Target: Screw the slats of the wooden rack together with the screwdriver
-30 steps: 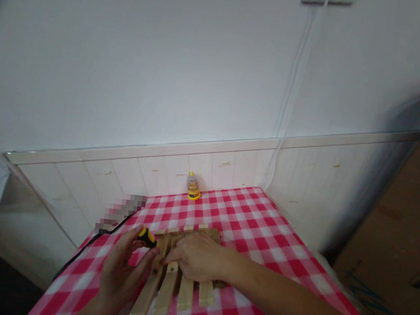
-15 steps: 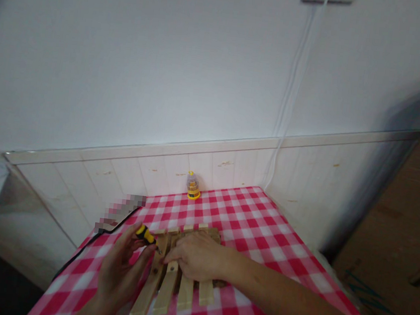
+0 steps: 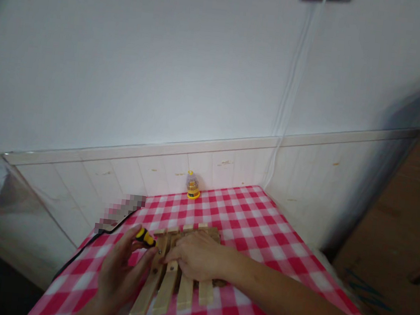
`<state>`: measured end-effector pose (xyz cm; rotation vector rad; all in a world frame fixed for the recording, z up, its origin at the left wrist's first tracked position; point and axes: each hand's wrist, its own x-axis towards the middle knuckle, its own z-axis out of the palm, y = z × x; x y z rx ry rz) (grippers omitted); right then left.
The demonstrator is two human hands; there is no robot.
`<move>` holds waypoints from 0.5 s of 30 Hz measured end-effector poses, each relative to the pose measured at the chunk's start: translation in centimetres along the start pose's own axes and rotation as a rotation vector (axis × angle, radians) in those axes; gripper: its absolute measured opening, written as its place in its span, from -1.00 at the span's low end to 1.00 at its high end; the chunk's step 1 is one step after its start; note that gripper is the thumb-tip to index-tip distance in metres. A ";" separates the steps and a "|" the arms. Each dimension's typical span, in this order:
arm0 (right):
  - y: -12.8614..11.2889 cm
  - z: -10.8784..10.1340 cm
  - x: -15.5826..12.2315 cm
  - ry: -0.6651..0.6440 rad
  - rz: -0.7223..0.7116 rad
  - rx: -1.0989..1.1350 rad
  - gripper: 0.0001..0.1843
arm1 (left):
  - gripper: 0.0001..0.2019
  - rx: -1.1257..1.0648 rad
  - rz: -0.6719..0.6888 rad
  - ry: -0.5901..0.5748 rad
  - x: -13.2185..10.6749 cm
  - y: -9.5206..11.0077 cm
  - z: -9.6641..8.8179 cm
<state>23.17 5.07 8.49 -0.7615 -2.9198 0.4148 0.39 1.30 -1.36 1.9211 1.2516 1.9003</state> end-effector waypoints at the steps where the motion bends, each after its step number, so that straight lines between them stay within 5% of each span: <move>1: 0.0 -0.1 0.0 -0.002 0.002 0.006 -0.52 | -0.52 0.008 0.019 0.005 0.0 -0.2 0.0; 15: 0.4 0.5 0.0 0.040 -0.032 0.008 -0.52 | -0.53 -0.086 -0.199 0.025 0.0 0.5 0.2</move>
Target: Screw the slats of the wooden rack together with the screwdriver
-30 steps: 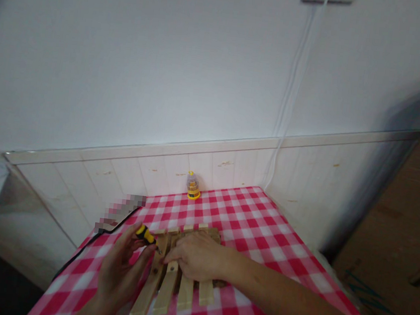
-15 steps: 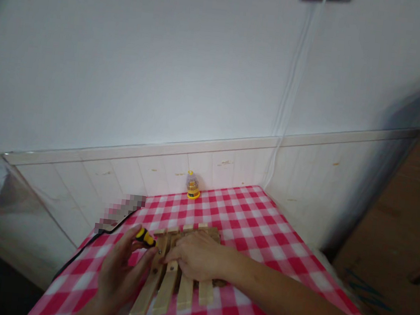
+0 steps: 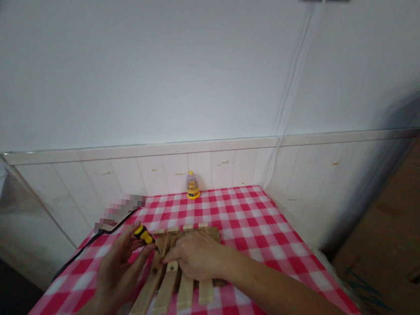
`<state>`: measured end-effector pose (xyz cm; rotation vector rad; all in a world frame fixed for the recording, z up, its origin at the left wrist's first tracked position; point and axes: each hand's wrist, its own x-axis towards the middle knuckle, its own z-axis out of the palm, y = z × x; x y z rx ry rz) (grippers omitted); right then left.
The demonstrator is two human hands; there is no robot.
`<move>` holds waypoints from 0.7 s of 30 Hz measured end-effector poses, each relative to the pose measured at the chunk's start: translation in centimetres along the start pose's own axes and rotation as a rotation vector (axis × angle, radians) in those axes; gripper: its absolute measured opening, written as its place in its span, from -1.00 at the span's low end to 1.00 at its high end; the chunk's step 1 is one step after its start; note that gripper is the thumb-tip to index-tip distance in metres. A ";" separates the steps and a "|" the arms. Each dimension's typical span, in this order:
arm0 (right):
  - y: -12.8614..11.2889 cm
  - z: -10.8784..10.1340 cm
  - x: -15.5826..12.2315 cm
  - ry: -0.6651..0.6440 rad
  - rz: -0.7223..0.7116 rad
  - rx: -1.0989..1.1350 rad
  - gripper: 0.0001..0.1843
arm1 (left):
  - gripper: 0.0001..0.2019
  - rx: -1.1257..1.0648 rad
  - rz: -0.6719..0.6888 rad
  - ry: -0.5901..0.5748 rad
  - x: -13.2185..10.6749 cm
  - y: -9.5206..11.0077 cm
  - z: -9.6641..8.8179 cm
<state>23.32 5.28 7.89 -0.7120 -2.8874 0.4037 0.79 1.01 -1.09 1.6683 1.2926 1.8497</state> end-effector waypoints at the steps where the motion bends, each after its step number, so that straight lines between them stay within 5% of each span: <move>1: 0.0 0.0 0.0 -0.002 0.003 -0.001 -0.52 | -0.53 -0.001 -0.008 -0.008 0.0 0.0 0.0; 11: -0.1 0.0 0.0 -0.021 -0.002 0.002 -0.51 | -0.50 0.008 -0.028 -0.042 0.0 -0.1 -0.3; 21: -0.3 -0.5 0.1 -0.044 0.009 -0.016 -0.53 | -0.53 0.052 0.207 -0.015 -0.1 -0.2 0.0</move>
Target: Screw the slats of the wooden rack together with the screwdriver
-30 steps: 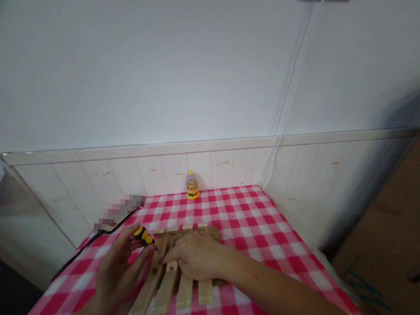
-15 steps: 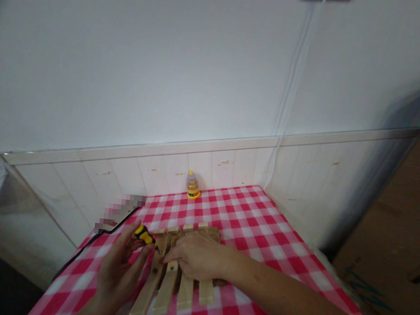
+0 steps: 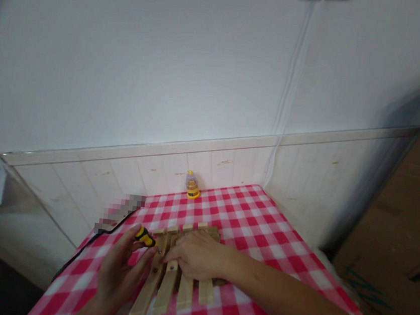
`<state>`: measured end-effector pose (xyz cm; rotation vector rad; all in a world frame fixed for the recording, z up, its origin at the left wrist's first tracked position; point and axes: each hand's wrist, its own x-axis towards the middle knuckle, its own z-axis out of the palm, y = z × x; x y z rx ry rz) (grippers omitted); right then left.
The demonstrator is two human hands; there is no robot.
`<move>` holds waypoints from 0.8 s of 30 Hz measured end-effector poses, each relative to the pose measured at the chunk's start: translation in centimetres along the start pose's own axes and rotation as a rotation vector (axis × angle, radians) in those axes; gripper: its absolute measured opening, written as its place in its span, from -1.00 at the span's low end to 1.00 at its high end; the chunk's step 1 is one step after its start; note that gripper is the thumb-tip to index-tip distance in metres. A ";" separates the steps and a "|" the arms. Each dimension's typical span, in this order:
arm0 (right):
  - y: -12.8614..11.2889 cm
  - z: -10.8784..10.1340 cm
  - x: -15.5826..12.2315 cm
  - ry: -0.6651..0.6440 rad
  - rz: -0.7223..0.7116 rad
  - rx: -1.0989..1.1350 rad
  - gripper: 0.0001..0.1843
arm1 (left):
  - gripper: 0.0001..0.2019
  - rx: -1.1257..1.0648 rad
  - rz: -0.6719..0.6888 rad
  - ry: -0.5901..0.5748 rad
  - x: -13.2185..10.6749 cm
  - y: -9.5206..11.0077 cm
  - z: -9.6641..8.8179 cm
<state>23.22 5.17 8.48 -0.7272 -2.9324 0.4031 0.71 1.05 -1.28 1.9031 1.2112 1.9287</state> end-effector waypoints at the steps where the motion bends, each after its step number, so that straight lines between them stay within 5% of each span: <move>1: 0.0 0.0 0.0 0.007 0.002 -0.005 -0.53 | -0.53 0.009 0.011 0.001 0.0 -0.1 0.0; 15: 0.5 0.6 0.0 0.034 -0.009 0.000 -0.52 | -0.54 -0.056 -0.162 -0.008 -0.1 0.1 -0.3; 24: 0.1 0.2 -0.1 0.020 0.016 0.024 -0.50 | -0.49 -0.075 -0.096 0.075 0.4 0.8 -0.7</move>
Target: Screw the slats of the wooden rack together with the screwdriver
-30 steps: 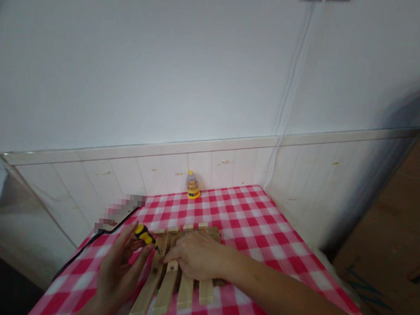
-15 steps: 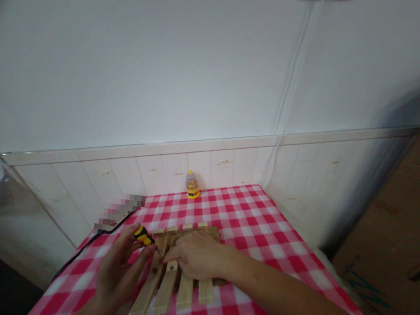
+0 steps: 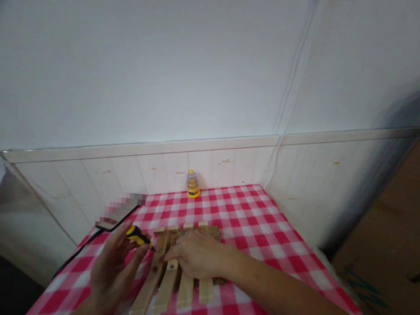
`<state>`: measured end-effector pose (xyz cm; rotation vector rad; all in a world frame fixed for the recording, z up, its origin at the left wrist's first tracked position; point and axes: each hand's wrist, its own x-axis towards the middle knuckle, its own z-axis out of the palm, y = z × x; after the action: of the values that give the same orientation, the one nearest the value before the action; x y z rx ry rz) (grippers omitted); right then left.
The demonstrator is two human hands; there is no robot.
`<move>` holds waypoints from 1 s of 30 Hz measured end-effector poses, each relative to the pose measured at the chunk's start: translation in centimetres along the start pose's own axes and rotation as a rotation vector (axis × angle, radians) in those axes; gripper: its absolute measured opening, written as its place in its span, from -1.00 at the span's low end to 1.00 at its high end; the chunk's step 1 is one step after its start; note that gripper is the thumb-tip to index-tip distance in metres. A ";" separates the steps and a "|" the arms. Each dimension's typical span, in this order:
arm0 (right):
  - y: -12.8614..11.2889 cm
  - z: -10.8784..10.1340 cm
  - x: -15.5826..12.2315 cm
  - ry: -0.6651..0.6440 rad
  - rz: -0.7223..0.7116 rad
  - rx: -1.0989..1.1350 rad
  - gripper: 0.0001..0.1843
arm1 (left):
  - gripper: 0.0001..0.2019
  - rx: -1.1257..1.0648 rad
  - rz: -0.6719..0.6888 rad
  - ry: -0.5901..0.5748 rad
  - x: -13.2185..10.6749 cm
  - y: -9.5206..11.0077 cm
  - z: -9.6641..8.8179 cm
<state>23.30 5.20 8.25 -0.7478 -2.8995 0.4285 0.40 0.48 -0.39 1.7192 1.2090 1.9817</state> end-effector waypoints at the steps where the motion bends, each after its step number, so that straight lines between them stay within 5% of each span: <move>1: 0.0 0.0 0.0 -0.002 0.000 0.002 -0.49 | -0.47 0.003 0.018 0.015 0.1 0.2 -0.1; 12: -0.1 -0.1 0.0 -0.003 0.029 -0.002 -0.58 | -0.44 0.001 0.081 -0.081 -0.4 0.9 -0.4; 30: -0.2 -0.1 0.1 0.000 0.030 -0.037 -0.61 | -0.48 0.090 0.205 -0.077 0.1 1.0 -0.3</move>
<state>23.14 5.11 8.38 -0.7979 -2.9072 0.3787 0.42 -0.18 0.40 2.0181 1.1530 1.9773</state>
